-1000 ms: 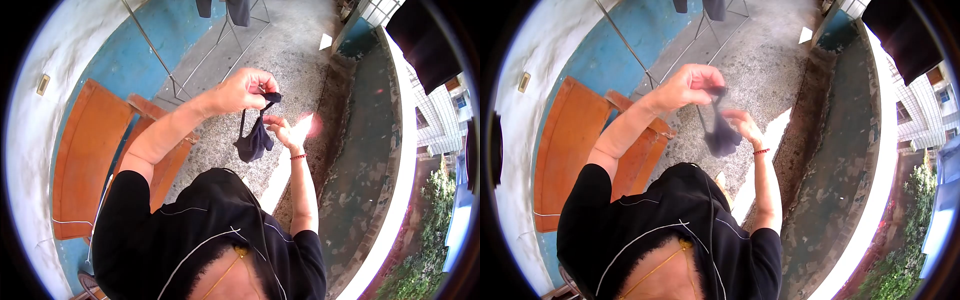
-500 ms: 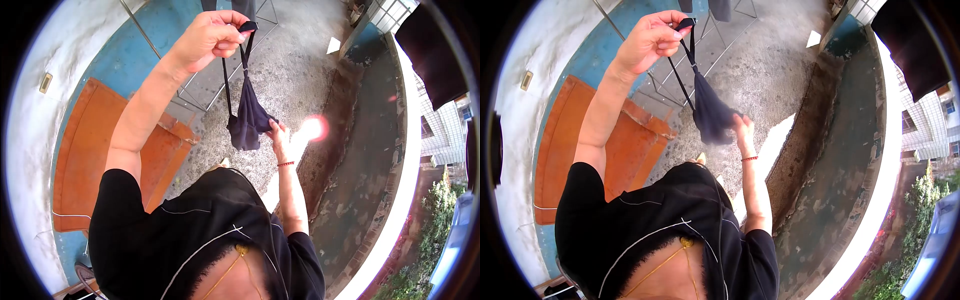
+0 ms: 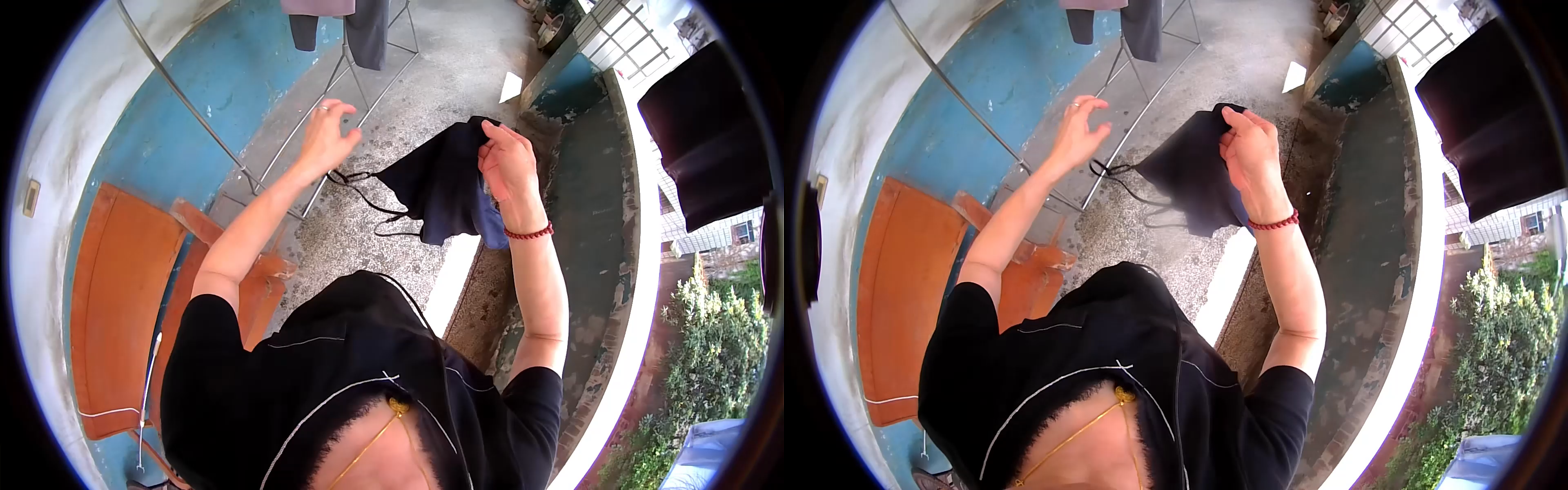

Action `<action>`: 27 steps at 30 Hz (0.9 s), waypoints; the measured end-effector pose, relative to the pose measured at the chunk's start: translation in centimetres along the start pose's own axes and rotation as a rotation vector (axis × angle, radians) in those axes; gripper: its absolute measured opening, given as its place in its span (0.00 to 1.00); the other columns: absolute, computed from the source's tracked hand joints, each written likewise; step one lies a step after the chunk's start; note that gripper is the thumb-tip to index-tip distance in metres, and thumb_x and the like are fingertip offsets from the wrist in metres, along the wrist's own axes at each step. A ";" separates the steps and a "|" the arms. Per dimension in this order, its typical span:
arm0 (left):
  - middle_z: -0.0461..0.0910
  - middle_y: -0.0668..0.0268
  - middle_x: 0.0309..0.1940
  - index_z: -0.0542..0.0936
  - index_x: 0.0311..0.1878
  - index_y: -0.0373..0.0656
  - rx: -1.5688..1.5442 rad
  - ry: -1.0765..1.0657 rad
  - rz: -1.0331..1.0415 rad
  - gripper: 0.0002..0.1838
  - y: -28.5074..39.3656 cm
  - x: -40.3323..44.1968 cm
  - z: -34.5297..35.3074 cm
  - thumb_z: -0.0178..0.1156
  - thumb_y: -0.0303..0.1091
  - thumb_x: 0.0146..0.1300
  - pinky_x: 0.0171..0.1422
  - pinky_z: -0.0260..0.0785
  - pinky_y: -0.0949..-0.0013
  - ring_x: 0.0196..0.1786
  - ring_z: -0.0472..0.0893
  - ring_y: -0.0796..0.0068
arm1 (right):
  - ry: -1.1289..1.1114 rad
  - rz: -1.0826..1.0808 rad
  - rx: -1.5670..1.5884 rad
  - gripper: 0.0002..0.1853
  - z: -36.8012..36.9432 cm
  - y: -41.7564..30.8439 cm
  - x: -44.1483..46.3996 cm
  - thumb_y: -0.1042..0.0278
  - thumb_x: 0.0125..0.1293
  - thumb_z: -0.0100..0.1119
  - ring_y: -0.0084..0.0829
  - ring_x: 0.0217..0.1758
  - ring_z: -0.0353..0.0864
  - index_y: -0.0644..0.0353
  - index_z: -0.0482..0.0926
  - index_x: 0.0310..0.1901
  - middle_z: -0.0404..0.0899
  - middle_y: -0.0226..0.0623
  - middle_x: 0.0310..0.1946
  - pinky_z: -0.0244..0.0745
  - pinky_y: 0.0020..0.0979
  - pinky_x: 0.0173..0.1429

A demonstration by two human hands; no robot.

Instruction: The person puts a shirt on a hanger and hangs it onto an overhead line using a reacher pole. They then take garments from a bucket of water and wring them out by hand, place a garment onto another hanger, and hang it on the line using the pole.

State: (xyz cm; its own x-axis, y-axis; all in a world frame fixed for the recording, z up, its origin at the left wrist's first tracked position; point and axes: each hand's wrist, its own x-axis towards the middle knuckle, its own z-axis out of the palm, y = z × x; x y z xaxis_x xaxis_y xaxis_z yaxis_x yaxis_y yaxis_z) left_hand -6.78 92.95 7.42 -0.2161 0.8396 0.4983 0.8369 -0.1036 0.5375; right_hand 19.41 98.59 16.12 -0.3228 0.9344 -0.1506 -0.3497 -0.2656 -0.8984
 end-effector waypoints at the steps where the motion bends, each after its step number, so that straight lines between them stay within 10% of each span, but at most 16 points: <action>1: 0.74 0.56 0.42 0.74 0.40 0.36 -0.288 -0.084 -0.016 0.15 2.8 0.6 1.0 0.60 0.30 0.49 0.44 0.69 0.66 0.43 0.76 0.64 | 0.047 -0.012 0.094 0.06 1.2 -0.3 0.9 0.74 0.60 0.54 0.23 0.22 0.68 0.60 0.69 0.26 0.69 0.31 0.22 0.62 0.25 0.29; 3: 0.75 0.66 0.32 0.73 0.40 0.37 -0.682 -0.250 -0.068 0.12 6.7 1.1 3.7 0.61 0.29 0.53 0.34 0.68 0.74 0.31 0.75 0.79 | -0.006 -0.024 0.202 0.06 0.8 0.0 4.1 0.76 0.59 0.53 0.25 0.25 0.68 0.59 0.68 0.26 0.68 0.31 0.22 0.63 0.27 0.33; 9: 0.70 0.44 0.40 0.63 0.45 0.28 -0.558 -0.073 -0.098 0.28 12.0 8.1 12.7 0.65 0.35 0.47 0.46 0.67 0.56 0.43 0.74 0.46 | 0.020 -0.248 0.097 0.09 1.2 -1.4 9.4 0.84 0.55 0.48 0.16 0.24 0.60 0.59 0.64 0.22 0.63 0.24 0.21 0.54 0.19 0.28; 14: 0.74 0.48 0.35 0.68 0.44 0.37 -0.628 0.032 -0.074 0.13 9.0 15.1 18.0 0.56 0.28 0.55 0.42 0.67 0.60 0.41 0.76 0.50 | -0.072 -0.540 -0.353 0.10 -1.7 -1.9 17.0 0.88 0.47 0.40 0.20 0.31 0.72 0.70 0.71 0.30 0.74 0.33 0.27 0.66 0.21 0.35; 18: 0.75 0.67 0.27 0.72 0.35 0.35 -0.787 0.035 -0.057 0.06 6.1 21.4 18.2 0.57 0.26 0.56 0.38 0.67 0.73 0.33 0.73 0.82 | 0.020 -0.744 -1.153 0.10 -6.4 -4.1 24.7 0.74 0.50 0.58 0.39 0.33 0.80 0.69 0.74 0.34 0.79 0.48 0.28 0.73 0.34 0.40; 21: 0.75 0.67 0.27 0.73 0.33 0.36 -0.715 -0.050 -0.038 0.05 5.4 25.8 17.1 0.57 0.26 0.56 0.37 0.67 0.74 0.31 0.73 0.81 | 0.014 -0.648 -1.558 0.21 -6.4 -6.3 28.3 0.54 0.46 0.68 0.46 0.24 0.76 0.66 0.73 0.21 0.75 0.47 0.17 0.70 0.38 0.30; 25: 0.75 0.67 0.23 0.74 0.33 0.36 -0.501 -0.119 0.018 0.07 6.4 29.7 16.1 0.59 0.28 0.52 0.37 0.67 0.73 0.30 0.73 0.81 | 0.000 -0.976 -1.430 0.18 -4.9 -7.4 32.7 0.56 0.48 0.67 0.43 0.24 0.76 0.63 0.73 0.25 0.76 0.44 0.20 0.69 0.39 0.31; 27: 0.76 0.66 0.24 0.75 0.33 0.36 -0.444 -0.085 0.024 0.08 5.9 31.4 15.8 0.59 0.28 0.52 0.38 0.67 0.72 0.31 0.74 0.80 | -0.431 -0.897 -1.176 0.11 -5.4 -6.6 36.6 0.65 0.55 0.61 0.32 0.23 0.76 0.64 0.74 0.29 0.74 0.38 0.19 0.71 0.30 0.32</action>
State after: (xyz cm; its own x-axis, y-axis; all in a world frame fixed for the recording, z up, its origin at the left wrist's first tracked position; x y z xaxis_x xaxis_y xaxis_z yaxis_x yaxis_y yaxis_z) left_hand -0.64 127.17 15.48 -0.1419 0.8732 0.4663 0.5399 -0.3265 0.7758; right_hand 14.63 135.83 14.30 -0.6864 0.4868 0.5403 0.2402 0.8530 -0.4633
